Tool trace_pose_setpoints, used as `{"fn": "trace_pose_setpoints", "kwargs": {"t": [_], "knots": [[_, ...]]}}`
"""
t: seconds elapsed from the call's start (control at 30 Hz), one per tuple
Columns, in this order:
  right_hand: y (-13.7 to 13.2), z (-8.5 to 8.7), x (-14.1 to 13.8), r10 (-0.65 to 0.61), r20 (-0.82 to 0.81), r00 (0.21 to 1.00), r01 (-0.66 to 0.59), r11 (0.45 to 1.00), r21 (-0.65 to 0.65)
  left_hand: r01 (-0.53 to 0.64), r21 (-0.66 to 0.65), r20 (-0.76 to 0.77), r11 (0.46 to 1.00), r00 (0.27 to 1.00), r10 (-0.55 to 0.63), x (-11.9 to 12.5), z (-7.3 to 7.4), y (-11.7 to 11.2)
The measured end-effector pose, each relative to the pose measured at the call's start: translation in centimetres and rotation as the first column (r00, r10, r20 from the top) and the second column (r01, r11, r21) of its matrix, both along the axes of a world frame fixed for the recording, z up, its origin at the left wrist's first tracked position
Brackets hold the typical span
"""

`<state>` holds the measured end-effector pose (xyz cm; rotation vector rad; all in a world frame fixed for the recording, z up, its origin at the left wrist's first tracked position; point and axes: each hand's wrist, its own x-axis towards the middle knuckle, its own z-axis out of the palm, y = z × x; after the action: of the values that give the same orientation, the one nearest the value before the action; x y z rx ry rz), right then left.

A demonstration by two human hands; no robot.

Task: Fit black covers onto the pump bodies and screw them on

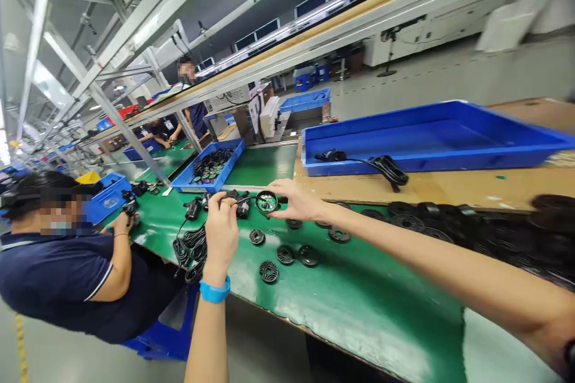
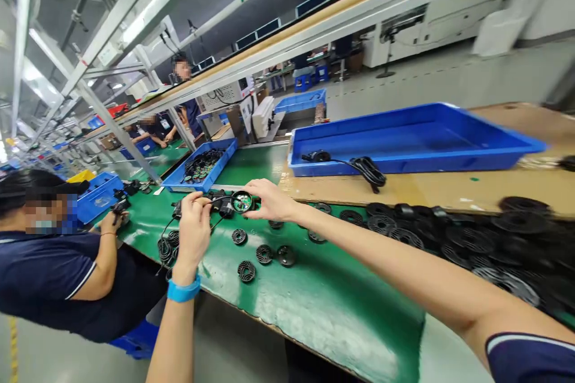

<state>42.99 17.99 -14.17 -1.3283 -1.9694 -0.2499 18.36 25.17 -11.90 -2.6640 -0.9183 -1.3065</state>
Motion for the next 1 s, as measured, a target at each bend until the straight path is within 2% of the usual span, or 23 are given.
{"fn": "trace_pose_setpoints", "kwargs": {"t": [0.1,0.17,0.2,0.3,0.4,0.47,0.53,0.6,0.67,0.77,0.8,0.83,0.93,1.0], "knots": [[-8.1,1.8,-0.9,-0.033,-0.114,0.993,0.033,0.999,-0.004,0.239,0.101,-0.009,0.966,0.971,-0.24,0.9,3.7,-2.3],[-14.0,2.4,-1.9,-0.049,-0.263,0.964,0.05,0.999,-0.002,0.407,0.125,-0.033,0.905,0.913,-0.407,2.7,4.8,-4.5],[-16.8,2.5,-2.4,-0.062,-0.334,0.941,0.07,0.998,0.012,0.485,0.112,-0.039,0.867,0.874,-0.484,3.8,5.0,-5.8],[-24.5,1.9,-3.8,-0.174,-0.453,0.874,0.214,0.976,0.037,0.675,0.023,-0.007,0.738,0.738,-0.675,7.5,3.7,-10.5],[-30.3,0.3,-4.3,-0.298,-0.497,0.815,0.346,0.938,0.004,0.778,-0.097,0.078,0.62,0.627,-0.775,10.7,0.7,-15.1],[-33.1,-0.9,-4.2,-0.375,-0.493,0.785,0.412,0.91,-0.035,0.811,-0.18,0.143,0.557,0.582,-0.801,12.4,-1.7,-17.5],[-34.8,-2.2,-3.6,-0.427,-0.486,0.763,0.458,0.887,-0.059,0.807,-0.28,0.185,0.52,0.577,-0.795,13.7,-4.3,-19.3],[-35.6,-3.7,-2.9,-0.447,-0.496,0.744,0.486,0.872,-0.058,0.77,-0.366,0.185,0.523,0.611,-0.77,14.3,-6.6,-20.6],[-35.7,-5.5,-2.2,-0.458,-0.516,0.724,0.506,0.861,-0.055,0.71,-0.383,0.171,0.591,0.684,-0.71,14.1,-8.5,-22.0],[-35.0,-8.2,-1.6,-0.491,-0.54,0.684,0.533,0.842,-0.09,0.588,-0.329,0.227,0.739,0.809,-0.543,12.0,-10.5,-25.0],[-34.7,-8.9,-1.6,-0.497,-0.554,0.668,0.538,0.837,-0.102,0.56,-0.351,0.238,0.751,0.828,-0.507,11.1,-10.9,-26.2],[-34.5,-9.6,-1.6,-0.498,-0.573,0.651,0.537,0.835,-0.116,0.545,-0.402,0.228,0.736,0.838,-0.496,10.3,-11.4,-27.4],[-34.0,-10.8,-2.0,-0.46,-0.637,0.619,0.5,0.856,-0.133,0.473,-0.621,0.137,0.624,0.85,-0.509,9.1,-12.7,-30.4],[-33.8,-11.0,-2.3,-0.396,-0.658,0.64,0.427,0.896,-0.124,0.391,-0.707,0.141,0.59,0.895,-0.424,9.0,-13.5,-31.0]]}}
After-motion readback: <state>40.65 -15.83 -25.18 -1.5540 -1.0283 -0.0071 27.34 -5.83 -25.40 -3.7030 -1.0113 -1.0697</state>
